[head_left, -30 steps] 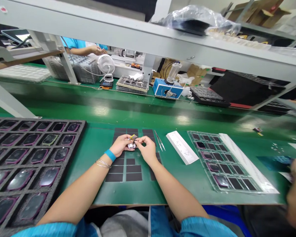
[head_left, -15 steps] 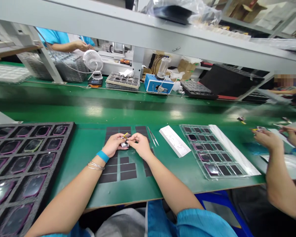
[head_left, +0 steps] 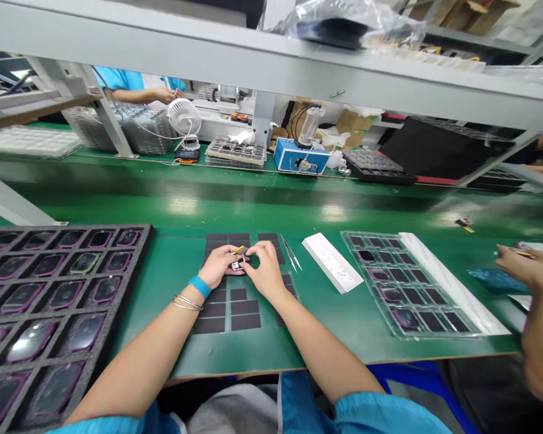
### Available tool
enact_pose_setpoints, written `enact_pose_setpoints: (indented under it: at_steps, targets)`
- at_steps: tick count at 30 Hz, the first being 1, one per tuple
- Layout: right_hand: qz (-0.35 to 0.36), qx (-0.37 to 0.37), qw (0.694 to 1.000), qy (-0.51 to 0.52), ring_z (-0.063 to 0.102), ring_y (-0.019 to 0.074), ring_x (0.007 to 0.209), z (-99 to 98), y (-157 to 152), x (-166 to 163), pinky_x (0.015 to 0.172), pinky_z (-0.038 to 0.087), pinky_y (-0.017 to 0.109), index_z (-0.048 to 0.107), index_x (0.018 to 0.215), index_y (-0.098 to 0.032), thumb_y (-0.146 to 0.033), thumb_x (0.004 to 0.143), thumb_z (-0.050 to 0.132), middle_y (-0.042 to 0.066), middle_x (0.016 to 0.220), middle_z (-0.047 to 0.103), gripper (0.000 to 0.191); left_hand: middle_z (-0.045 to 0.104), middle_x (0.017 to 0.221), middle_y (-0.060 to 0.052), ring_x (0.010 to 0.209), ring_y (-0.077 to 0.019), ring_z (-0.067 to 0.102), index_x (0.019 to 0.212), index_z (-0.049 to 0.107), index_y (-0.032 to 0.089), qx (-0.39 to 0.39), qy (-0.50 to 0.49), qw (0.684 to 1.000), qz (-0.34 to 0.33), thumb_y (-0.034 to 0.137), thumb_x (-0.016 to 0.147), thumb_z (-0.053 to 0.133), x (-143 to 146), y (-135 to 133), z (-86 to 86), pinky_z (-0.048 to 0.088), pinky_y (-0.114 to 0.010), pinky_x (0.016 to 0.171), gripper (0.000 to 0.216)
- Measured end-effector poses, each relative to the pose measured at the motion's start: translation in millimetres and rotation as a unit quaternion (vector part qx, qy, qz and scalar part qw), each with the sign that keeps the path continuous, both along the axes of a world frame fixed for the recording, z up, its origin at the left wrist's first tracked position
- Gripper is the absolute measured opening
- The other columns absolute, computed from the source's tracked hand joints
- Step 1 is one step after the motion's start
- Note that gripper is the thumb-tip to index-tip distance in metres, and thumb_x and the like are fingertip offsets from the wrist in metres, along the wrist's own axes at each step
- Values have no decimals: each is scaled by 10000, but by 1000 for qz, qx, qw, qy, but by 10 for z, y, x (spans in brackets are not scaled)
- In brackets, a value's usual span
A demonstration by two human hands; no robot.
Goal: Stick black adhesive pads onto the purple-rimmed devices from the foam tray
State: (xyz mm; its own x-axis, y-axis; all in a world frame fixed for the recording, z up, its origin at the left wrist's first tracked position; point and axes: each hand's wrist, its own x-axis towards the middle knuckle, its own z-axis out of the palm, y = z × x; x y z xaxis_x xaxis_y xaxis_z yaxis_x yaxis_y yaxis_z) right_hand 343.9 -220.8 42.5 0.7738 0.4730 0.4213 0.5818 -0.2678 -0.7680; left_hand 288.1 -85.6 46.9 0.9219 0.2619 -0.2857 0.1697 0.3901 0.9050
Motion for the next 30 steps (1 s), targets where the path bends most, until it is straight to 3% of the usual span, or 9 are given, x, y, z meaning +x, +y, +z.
enact_pose_setpoints:
  at_steps: [3, 6, 8, 12, 18, 21, 24, 27, 30]
  targets:
    - [29, 41, 992, 114, 594, 193, 902, -39, -18, 113, 807, 498, 346, 582, 1002, -212, -230, 639, 717, 59, 1028, 610, 388, 664, 677, -38, 567, -153, 636, 808, 610, 127, 8, 1, 1000, -10, 188, 613, 724, 2, -16, -7, 558, -288, 523, 235]
    - [83, 70, 979, 171, 624, 162, 767, -71, -24, 179, 754, 508, 316, 618, 896, -202, -295, 759, 624, 36, 884, 653, 165, 650, 653, -25, 567, -176, 650, 807, 606, 132, 18, 2, 999, -33, 194, 604, 728, -1, -14, 4, 555, -297, 511, 245]
    - [68, 69, 987, 126, 616, 162, 735, -68, -21, 177, 749, 497, 314, 627, 794, -200, -303, 801, 585, 33, 824, 651, 111, 658, 685, -35, 596, -185, 662, 814, 610, 129, 6, 2, 999, -51, 194, 603, 722, -8, 8, 23, 560, -303, 537, 247]
    - [28, 47, 998, 21, 594, 186, 816, -21, -17, 132, 792, 460, 328, 641, 783, -213, -277, 824, 571, 35, 820, 660, 103, 677, 774, -49, 672, -181, 679, 880, 613, 129, -40, -5, 994, -100, 151, 562, 744, -16, 59, 44, 563, -296, 646, 344]
    - [31, 34, 999, -25, 622, 189, 811, -9, -13, 83, 875, 449, 378, 675, 816, -244, -268, 830, 581, 17, 830, 705, 98, 653, 686, -32, 623, -170, 656, 817, 610, 134, -1, 6, 999, -50, 142, 560, 768, 14, 11, 0, 555, -284, 566, 301]
    - [51, -12, 993, -106, 636, 179, 764, -19, -4, 57, 1032, 339, 462, 691, 841, -270, -218, 838, 564, -1, 836, 716, 137, 659, 706, -38, 609, -145, 638, 822, 642, 132, -15, 7, 999, -38, 134, 601, 729, 21, 12, 6, 553, -271, 568, 238]
    - [79, -81, 980, -167, 616, 183, 752, -18, 16, 34, 1094, 231, 519, 696, 890, -302, -159, 847, 537, 0, 889, 716, 218, 674, 747, -59, 655, -141, 643, 893, 673, 120, -79, 14, 996, -43, 104, 646, 657, 21, 75, 11, 560, -280, 645, 248]
    - [96, -98, 979, -149, 593, 205, 827, -32, 39, 35, 1086, 220, 557, 700, 876, -302, -148, 828, 579, 13, 951, 703, 202, 687, 803, -90, 717, -155, 657, 932, 677, 106, -124, 17, 991, -44, 101, 674, 643, 19, 147, -11, 557, -290, 704, 260]
    - [90, -50, 993, -60, 561, 231, 1002, -84, 43, 67, 1011, 372, 507, 688, 822, -259, -156, 780, 631, 53, 1045, 650, 124, 693, 861, -93, 732, -146, 658, 953, 666, 116, -109, -5, 993, -54, 100, 651, 715, 12, 165, -44, 548, -273, 713, 306]
